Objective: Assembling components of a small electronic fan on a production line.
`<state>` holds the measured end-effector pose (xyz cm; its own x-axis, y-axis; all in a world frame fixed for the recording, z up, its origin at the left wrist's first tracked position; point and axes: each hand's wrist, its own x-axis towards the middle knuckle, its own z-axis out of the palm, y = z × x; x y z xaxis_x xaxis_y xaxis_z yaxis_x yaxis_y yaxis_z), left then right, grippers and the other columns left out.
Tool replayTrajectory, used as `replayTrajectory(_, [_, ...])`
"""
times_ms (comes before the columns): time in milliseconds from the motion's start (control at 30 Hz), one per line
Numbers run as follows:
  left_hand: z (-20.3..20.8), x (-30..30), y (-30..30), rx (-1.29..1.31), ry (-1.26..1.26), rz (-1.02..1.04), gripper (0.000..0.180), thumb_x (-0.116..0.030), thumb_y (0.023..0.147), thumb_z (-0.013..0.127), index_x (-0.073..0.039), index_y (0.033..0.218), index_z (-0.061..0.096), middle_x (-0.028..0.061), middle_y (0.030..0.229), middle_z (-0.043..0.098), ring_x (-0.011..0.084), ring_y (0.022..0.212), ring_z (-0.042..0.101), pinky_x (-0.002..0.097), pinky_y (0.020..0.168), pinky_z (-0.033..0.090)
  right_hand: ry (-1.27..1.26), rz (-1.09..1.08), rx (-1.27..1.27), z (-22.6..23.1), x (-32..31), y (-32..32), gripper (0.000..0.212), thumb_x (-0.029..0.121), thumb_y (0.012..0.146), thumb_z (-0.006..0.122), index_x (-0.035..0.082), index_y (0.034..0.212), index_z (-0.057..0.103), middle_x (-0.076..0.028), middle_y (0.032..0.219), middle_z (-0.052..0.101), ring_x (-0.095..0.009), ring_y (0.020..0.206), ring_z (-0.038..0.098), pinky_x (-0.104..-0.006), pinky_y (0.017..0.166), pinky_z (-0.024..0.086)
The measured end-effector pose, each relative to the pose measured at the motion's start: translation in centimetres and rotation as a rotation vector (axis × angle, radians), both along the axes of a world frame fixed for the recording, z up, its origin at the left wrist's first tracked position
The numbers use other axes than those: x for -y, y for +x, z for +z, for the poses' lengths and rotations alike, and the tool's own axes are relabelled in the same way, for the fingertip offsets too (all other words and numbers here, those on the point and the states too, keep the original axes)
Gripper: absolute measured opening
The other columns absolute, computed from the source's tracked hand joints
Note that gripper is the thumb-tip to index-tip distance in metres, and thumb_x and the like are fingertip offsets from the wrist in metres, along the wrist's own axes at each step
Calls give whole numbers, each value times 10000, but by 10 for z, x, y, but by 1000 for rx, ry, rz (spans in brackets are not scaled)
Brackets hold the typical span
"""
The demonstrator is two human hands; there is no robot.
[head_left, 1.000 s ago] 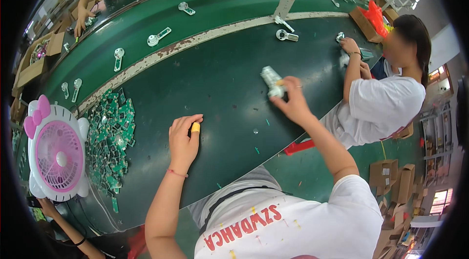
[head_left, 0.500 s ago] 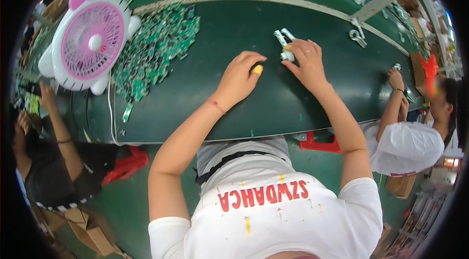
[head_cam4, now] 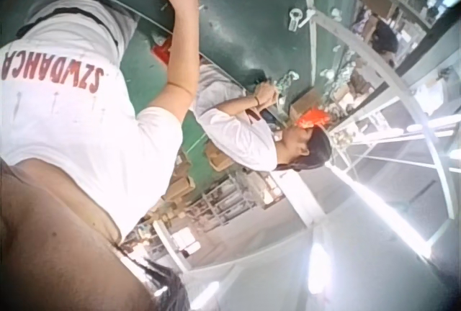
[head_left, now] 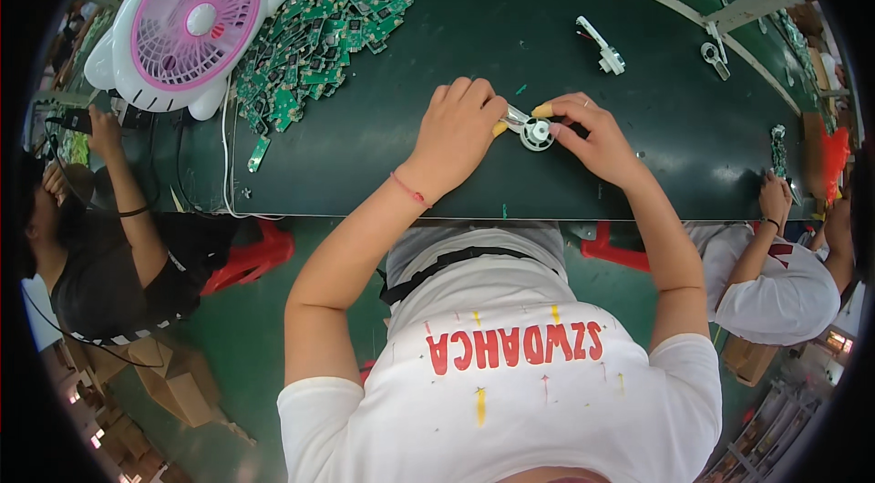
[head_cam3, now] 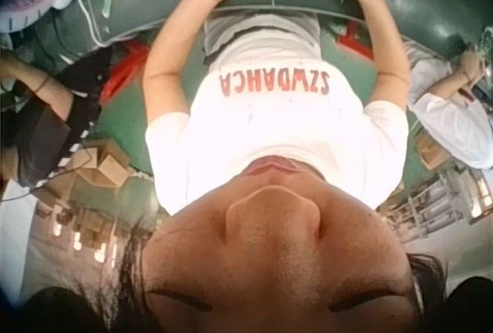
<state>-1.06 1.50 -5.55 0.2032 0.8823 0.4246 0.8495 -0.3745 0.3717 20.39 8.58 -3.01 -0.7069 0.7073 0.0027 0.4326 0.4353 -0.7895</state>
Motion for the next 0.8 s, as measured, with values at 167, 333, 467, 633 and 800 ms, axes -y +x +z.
replayTrajectory(167, [6, 4, 0, -85, 15, -62, 160, -126, 720, 647, -97, 845, 551, 33, 867, 511, 217, 863, 494, 335, 744, 391, 338, -63, -105, 2, 11, -15, 189, -2, 777, 609, 43, 960, 620, -95, 994, 615, -269, 986, 556, -347, 858, 443])
replayTrajectory(333, [-2, 10, 7, -71, 26, -42, 188, -159, 718, 651, -84, 839, 528, 50, 861, 507, 233, 861, 486, 339, 732, 394, 506, 78, 22, -1, 27, -29, 324, 36, 725, 678, 52, 1020, 546, -97, 961, 591, -296, 958, 534, -389, 874, 403])
replayTrajectory(467, [-5, 14, 4, 141, -35, -64, 194, -84, 696, 639, -51, 839, 512, 84, 876, 493, 277, 858, 478, 363, 734, 430, 555, 138, 72, -2, 31, -36, 345, 31, 752, 641, 48, 1070, 510, -110, 914, 553, -298, 916, 527, -427, 891, 377])
replayTrajectory(633, [-10, 11, 0, 218, -57, -60, 235, -26, 679, 652, -48, 856, 499, 94, 887, 494, 299, 856, 474, 369, 750, 428, 268, 188, -105, -8, 11, -37, 297, -51, 739, 619, -2, 995, 475, -152, 915, 524, -343, 912, 504, -449, 925, 394])
replayTrajectory(800, [16, -2, -13, 356, -68, -231, 282, -78, 717, 650, -53, 975, 539, 104, 979, 529, 296, 927, 517, 379, 793, 448, 429, 195, -97, -6, 12, -31, 244, -56, 742, 608, 1, 970, 539, -169, 956, 502, -362, 1001, 506, -494, 976, 377])
